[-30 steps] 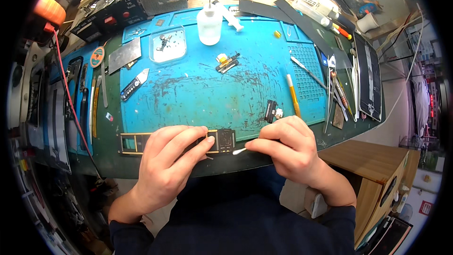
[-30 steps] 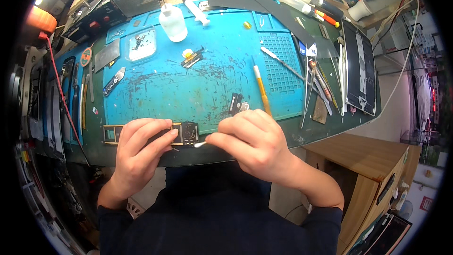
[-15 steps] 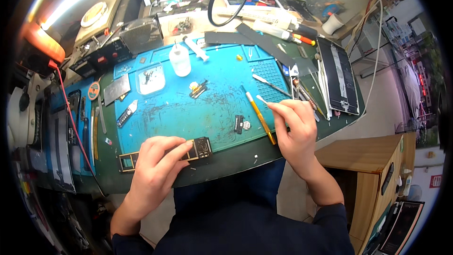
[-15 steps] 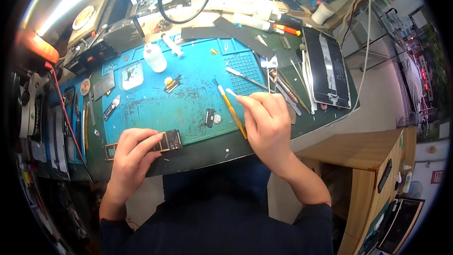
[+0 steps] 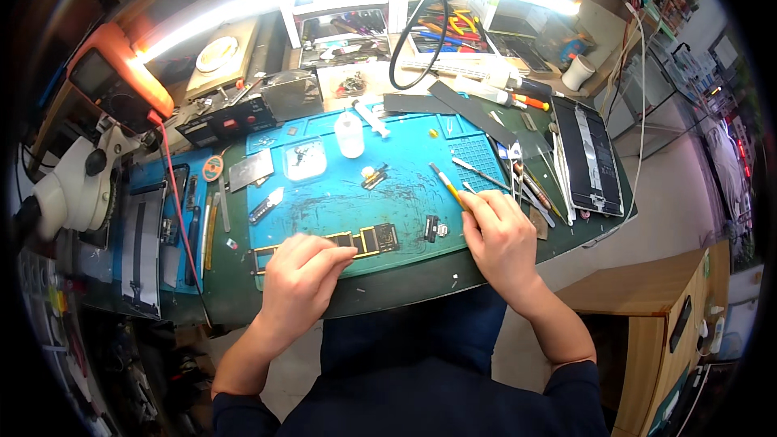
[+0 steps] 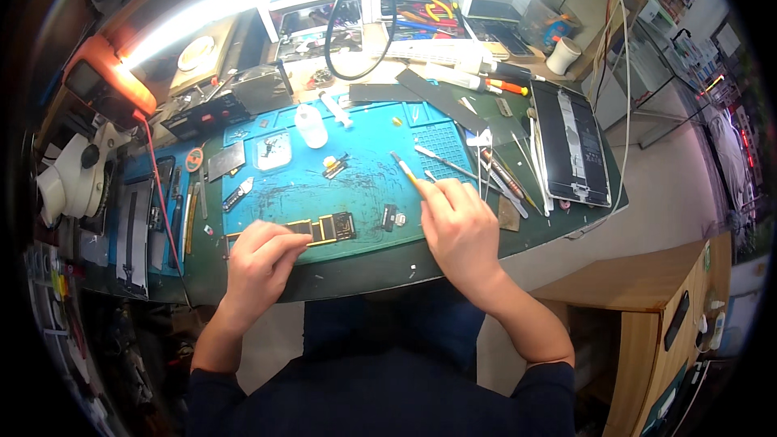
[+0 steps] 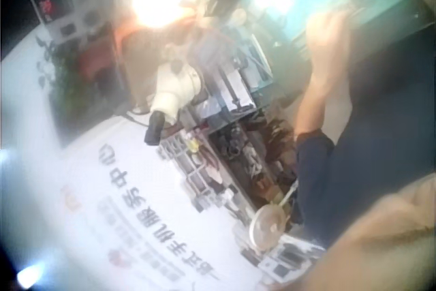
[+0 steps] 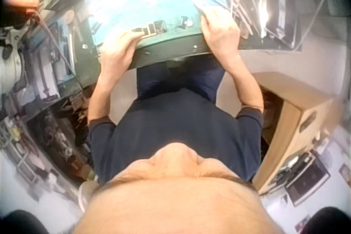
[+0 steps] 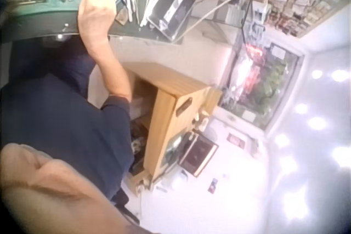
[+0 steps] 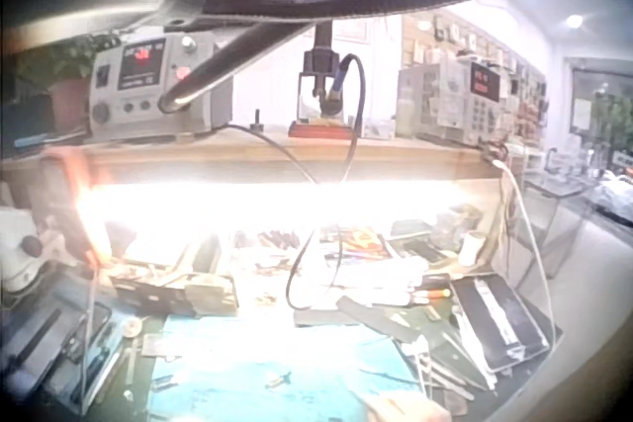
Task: The person cleans a small electronic component with a cotton swab, then uses a soldering iron to apply solder to the component's contacts. The person then uses tweezers to place a small chip onto the component and solders it in place.
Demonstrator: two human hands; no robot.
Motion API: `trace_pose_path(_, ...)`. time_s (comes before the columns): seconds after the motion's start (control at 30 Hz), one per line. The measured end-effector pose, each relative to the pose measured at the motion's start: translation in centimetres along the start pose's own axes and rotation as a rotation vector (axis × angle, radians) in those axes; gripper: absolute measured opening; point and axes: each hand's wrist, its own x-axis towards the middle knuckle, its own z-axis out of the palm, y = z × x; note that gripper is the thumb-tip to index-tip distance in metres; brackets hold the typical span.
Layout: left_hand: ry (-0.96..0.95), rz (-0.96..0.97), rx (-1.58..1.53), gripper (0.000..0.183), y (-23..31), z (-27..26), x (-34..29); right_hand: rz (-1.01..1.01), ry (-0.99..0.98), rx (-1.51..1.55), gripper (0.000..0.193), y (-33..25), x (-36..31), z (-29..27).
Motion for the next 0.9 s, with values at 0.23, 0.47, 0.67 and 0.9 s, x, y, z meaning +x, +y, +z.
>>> trace_pose_path(0.23, 0.08, -0.152, -0.035, 0.018, -1.5, -3.1, -3.1, -0.035, 0.007, 0.056, 0.025, -0.8, 1.9, -0.8)
trace_pose_path(0.47, 0.034, 0.076, -0.113, 0.029, 2.5, -4.4, -0.5, -0.232, -0.146, 0.066, 0.011, 0.7, 7.3, 1.8)
trace_pose_path(0.67, 0.003, -0.268, -0.283, 0.027, 0.3, -4.9, -5.7, -0.219, -0.391, 0.154, 0.021, 1.3, 5.8, -0.9)
trace_pose_path(0.9, 0.127, -0.115, -0.264, 0.038, -0.2, -1.8, -3.9, 0.032, -0.419, 0.187, 0.024, -0.2, 1.5, -1.4)
